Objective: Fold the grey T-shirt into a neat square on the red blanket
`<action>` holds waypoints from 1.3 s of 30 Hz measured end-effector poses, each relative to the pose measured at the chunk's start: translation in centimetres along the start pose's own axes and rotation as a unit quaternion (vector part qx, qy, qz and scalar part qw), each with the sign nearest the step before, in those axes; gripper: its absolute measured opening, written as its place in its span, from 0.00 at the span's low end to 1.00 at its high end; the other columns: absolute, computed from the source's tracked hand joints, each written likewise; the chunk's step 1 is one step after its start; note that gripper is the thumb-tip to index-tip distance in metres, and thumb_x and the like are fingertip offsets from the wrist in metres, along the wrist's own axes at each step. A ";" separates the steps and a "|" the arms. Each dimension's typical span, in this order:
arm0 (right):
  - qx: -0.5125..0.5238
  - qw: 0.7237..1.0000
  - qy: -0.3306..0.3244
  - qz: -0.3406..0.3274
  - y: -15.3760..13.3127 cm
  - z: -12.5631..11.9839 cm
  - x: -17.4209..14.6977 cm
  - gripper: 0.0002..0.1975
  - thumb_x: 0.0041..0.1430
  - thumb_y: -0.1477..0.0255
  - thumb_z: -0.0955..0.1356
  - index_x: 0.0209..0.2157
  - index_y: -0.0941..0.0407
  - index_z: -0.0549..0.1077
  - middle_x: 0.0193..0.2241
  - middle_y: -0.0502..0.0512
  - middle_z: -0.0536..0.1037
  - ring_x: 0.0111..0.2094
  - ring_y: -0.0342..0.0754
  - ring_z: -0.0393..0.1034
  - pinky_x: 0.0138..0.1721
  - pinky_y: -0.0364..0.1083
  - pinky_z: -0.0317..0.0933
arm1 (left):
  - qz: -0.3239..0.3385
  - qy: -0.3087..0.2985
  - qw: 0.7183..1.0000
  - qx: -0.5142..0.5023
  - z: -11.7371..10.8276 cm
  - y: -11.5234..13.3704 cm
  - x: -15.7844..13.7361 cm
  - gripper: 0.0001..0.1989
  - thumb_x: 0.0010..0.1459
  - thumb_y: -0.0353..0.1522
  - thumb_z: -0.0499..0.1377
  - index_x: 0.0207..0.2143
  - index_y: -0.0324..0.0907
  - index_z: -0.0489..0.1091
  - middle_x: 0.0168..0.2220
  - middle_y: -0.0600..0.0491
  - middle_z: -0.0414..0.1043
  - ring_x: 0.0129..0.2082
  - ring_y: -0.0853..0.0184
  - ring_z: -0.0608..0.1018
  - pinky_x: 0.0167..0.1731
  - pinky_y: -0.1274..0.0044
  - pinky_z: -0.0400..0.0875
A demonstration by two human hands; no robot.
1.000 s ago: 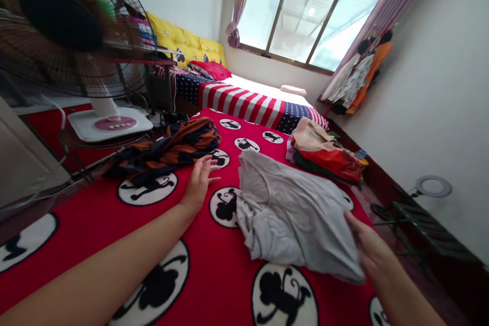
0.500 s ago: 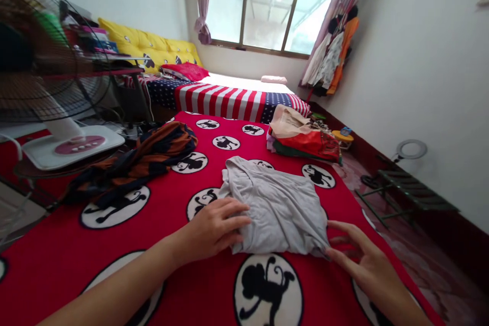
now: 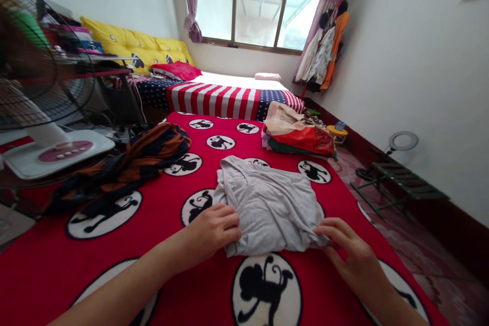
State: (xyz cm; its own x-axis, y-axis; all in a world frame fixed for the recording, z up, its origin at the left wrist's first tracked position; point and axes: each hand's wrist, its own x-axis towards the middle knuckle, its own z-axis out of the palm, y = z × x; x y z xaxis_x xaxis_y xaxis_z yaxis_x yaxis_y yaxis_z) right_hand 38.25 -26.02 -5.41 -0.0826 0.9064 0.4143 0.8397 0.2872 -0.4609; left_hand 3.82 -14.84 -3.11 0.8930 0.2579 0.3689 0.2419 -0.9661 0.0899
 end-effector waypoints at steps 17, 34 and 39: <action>-0.051 0.991 -0.122 -0.002 -2.9 -3.2 2.9 0.06 0.57 0.70 0.66 0.30 0.51 0.76 0.41 0.55 0.74 0.42 0.49 0.72 0.43 0.46 0.67 | -0.141 -0.116 0.974 -0.133 -5.4 0.6 0.2 0.08 0.56 0.28 0.60 0.25 0.45 0.75 0.26 0.56 0.71 0.25 0.69 0.73 0.26 0.78 0.61; -0.233 0.951 -0.142 0.144 4.2 4.2 11.4 0.30 0.68 0.58 0.52 0.67 0.54 0.50 0.68 0.58 0.47 0.68 0.58 0.40 0.62 0.66 0.43 | -0.233 -0.043 0.971 -0.021 5.4 -4.0 7.8 0.36 0.62 0.51 0.48 0.64 0.38 0.56 0.67 0.41 0.47 0.67 0.56 0.51 0.64 0.65 0.45; -0.230 0.964 -0.078 0.110 4.0 0.5 7.1 0.22 0.65 0.63 0.58 0.55 0.58 0.68 0.58 0.64 0.68 0.58 0.60 0.62 0.58 0.63 0.53 | -0.215 -0.041 0.975 -0.039 5.5 -4.1 7.6 0.34 0.62 0.51 0.49 0.64 0.40 0.57 0.68 0.42 0.46 0.68 0.55 0.50 0.64 0.63 0.46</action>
State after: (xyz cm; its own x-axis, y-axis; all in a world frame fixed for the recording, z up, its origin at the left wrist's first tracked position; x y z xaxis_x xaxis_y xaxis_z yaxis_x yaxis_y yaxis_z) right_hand 40.71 -18.31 -4.73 0.0744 0.9755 0.2071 0.9924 -0.0519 -0.1119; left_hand 11.70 -8.90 -5.72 0.7433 0.6359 0.2074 0.5734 -0.7655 0.2921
